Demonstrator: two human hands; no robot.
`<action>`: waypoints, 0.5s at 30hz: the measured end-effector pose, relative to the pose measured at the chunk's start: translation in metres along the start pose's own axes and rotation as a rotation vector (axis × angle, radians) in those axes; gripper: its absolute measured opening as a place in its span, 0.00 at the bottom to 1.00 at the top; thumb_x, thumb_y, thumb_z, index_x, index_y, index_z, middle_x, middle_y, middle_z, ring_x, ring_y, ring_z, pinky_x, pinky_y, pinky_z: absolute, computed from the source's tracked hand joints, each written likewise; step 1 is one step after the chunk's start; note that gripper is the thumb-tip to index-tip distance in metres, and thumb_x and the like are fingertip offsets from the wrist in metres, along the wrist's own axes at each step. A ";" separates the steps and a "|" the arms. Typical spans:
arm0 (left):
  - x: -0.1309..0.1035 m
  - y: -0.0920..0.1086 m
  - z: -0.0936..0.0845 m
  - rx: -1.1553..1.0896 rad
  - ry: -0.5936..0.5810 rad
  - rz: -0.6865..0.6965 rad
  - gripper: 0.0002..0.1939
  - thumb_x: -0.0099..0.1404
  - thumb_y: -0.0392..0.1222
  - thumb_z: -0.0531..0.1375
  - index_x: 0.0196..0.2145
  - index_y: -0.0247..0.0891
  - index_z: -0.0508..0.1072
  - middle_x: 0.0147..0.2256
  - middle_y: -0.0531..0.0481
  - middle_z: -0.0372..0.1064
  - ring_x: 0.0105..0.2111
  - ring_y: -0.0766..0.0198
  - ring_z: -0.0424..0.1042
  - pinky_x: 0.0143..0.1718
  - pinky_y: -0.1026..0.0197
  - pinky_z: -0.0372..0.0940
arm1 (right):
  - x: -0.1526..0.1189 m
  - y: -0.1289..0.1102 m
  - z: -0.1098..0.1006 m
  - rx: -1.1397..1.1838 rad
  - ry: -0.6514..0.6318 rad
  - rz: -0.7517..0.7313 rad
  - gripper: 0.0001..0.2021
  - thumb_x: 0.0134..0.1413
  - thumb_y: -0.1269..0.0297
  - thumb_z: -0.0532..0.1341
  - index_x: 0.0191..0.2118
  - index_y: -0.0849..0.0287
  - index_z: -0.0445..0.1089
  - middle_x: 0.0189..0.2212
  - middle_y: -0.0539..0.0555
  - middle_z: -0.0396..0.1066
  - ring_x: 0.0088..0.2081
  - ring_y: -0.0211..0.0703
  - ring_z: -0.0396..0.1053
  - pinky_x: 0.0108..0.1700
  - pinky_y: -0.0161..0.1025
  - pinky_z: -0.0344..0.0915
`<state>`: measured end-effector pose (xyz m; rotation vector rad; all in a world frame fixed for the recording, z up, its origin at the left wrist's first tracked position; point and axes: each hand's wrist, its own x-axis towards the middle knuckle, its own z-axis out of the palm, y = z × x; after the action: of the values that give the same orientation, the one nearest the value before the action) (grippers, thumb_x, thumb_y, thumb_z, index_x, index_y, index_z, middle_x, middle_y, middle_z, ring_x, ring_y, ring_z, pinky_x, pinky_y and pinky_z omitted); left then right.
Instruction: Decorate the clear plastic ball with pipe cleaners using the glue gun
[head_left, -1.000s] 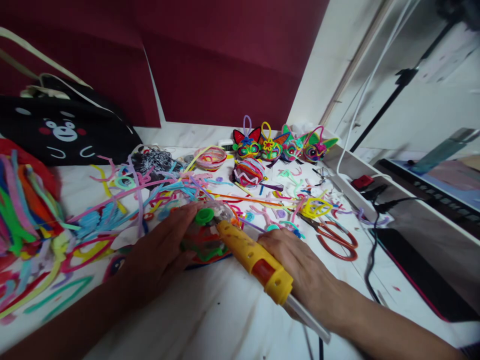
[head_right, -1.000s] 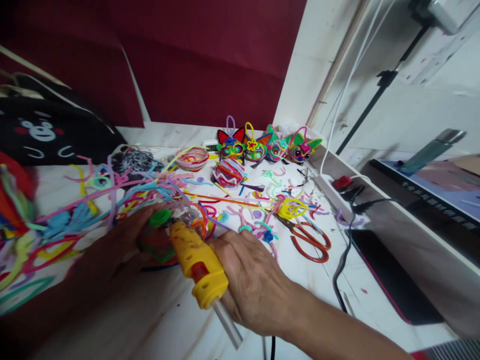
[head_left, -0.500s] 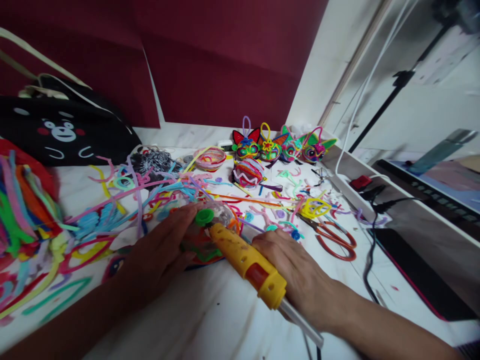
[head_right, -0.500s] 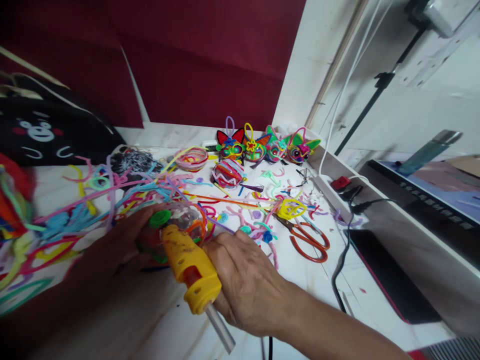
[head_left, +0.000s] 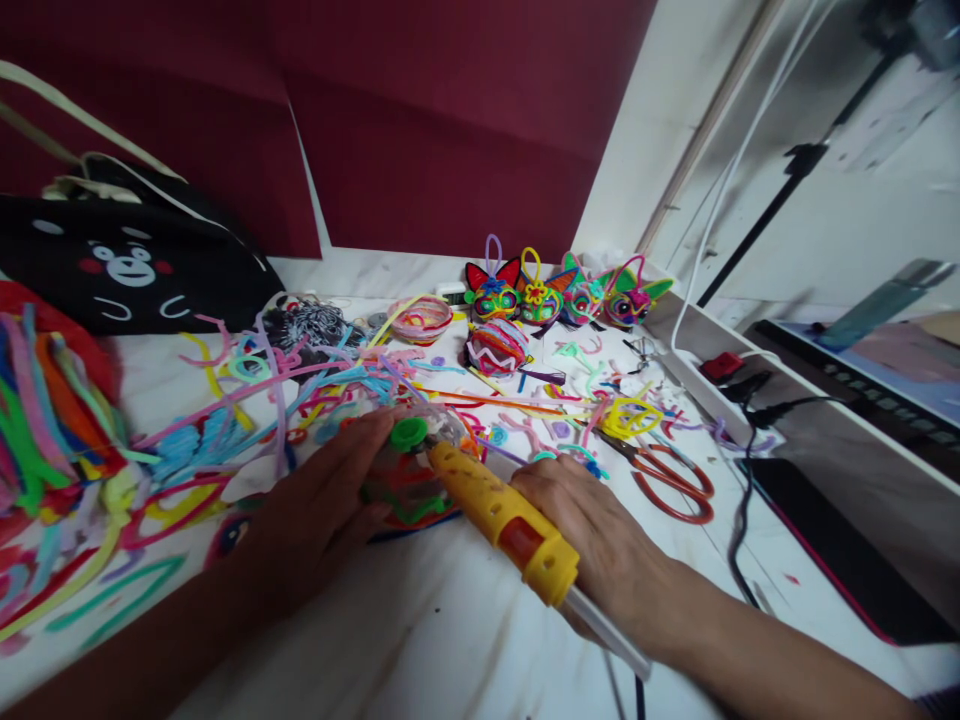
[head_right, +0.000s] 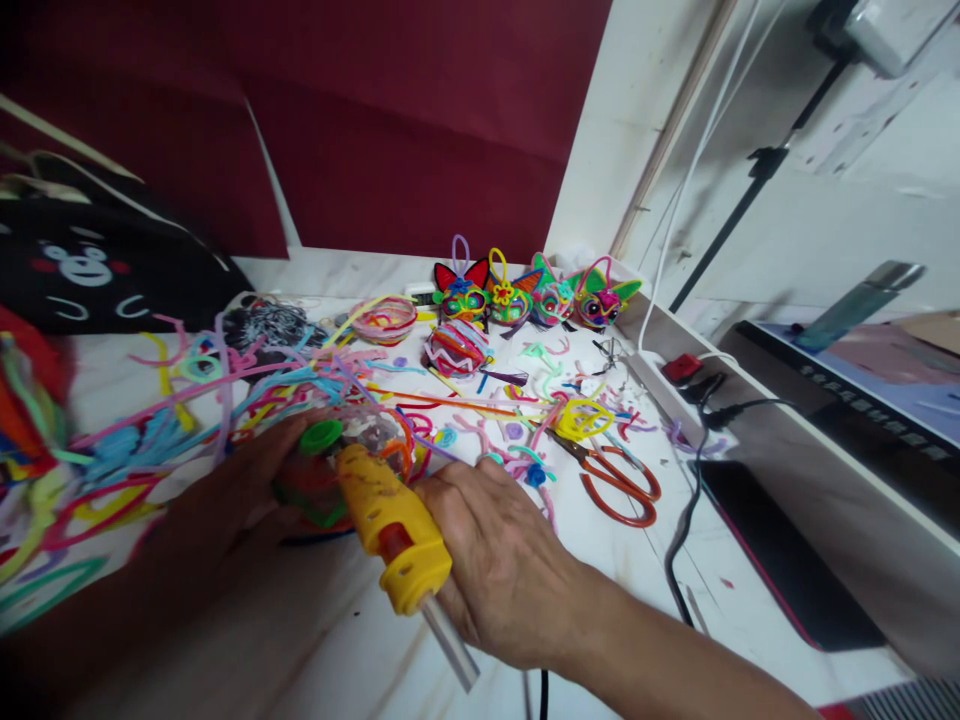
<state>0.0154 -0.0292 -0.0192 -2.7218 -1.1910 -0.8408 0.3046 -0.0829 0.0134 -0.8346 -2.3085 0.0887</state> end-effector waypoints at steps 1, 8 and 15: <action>0.000 0.000 0.000 0.000 0.005 -0.001 0.35 0.73 0.43 0.48 0.71 0.49 0.36 0.69 0.50 0.51 0.67 0.54 0.56 0.65 0.53 0.57 | 0.001 0.000 0.000 0.002 0.001 -0.001 0.09 0.67 0.65 0.51 0.46 0.64 0.63 0.38 0.60 0.72 0.39 0.49 0.68 0.41 0.46 0.66; 0.001 -0.001 0.000 0.003 -0.003 -0.009 0.34 0.73 0.43 0.48 0.71 0.47 0.37 0.69 0.49 0.52 0.67 0.54 0.56 0.66 0.53 0.57 | 0.004 -0.004 -0.003 -0.009 -0.018 -0.015 0.09 0.67 0.66 0.50 0.45 0.63 0.64 0.37 0.60 0.72 0.38 0.48 0.68 0.40 0.45 0.67; -0.001 -0.005 0.001 0.031 0.011 0.024 0.35 0.73 0.43 0.50 0.72 0.46 0.38 0.69 0.50 0.51 0.67 0.56 0.56 0.66 0.56 0.56 | 0.001 -0.003 -0.002 -0.008 0.000 -0.008 0.09 0.67 0.65 0.50 0.45 0.64 0.63 0.38 0.60 0.72 0.39 0.48 0.69 0.41 0.46 0.65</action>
<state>0.0119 -0.0262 -0.0218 -2.6976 -1.1575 -0.8267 0.3037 -0.0853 0.0160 -0.8294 -2.3131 0.0765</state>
